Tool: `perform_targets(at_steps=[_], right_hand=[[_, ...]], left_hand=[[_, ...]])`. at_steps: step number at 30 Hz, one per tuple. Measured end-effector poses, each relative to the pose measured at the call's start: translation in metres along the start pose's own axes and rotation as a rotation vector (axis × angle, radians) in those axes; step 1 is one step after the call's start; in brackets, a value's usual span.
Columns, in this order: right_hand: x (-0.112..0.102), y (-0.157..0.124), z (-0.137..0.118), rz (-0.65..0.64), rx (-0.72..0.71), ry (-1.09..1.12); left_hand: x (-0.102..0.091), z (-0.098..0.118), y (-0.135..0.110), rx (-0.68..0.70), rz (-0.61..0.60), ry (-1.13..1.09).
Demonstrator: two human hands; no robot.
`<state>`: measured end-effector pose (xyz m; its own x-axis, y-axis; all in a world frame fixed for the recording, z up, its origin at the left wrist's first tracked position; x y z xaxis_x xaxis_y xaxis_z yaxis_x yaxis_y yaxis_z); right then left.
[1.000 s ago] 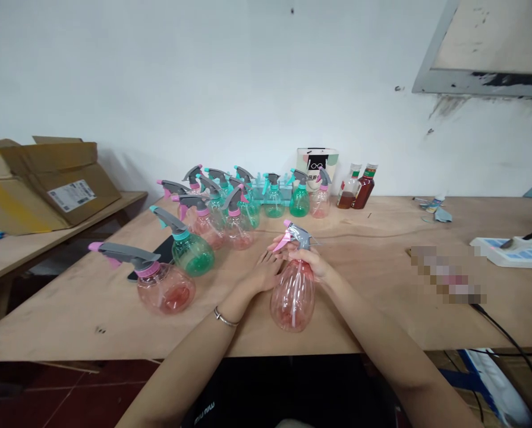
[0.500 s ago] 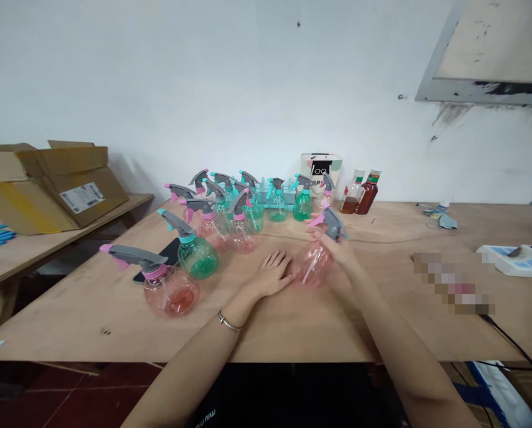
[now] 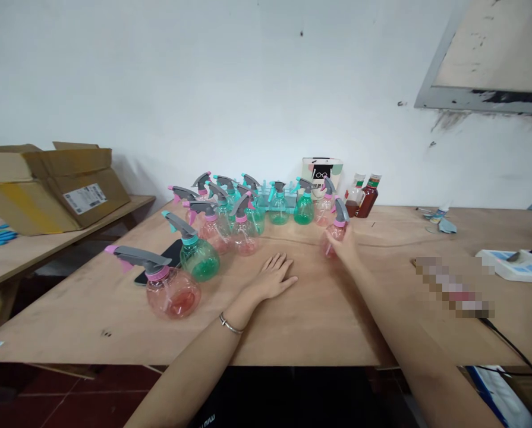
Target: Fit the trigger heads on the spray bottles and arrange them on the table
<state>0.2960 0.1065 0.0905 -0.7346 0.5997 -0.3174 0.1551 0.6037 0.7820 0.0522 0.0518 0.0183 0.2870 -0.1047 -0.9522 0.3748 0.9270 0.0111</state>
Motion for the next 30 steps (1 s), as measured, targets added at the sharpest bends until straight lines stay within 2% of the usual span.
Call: perform_targets(at_steps=[5, 11, 17, 25, 30], right_hand=[[0.007, -0.003, 0.041, 0.002, 0.024, -0.146], [0.021, 0.008, 0.075, 0.02, 0.11, -0.239], [0.009, 0.015, 0.104, 0.096, 0.231, -0.365], [0.006, 0.032, 0.126, 0.146, 0.351, -0.424], [0.01, 0.033, 0.127, 0.134, 0.39, -0.422]], left_hand=[[-0.001, 0.001, -0.001, 0.008, 0.015, -0.008], [-0.005, 0.005, -0.005, -0.017, -0.05, 0.021], [-0.005, 0.005, -0.005, -0.01, -0.035, 0.005], [-0.002, 0.002, -0.003, -0.009, -0.011, -0.02], [-0.001, 0.001, -0.002, -0.005, 0.007, -0.033]])
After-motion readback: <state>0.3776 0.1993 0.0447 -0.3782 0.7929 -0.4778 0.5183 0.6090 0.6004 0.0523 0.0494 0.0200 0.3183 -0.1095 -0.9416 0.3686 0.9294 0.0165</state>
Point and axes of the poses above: each hand's wrist, its own y-axis towards the middle knuckle, its own x-axis out of the palm, z = x × y, the point moved 8 cm from there along y, towards the middle knuckle, and after that the axes turned 12 degrees about -x, right-handed, at the moved point
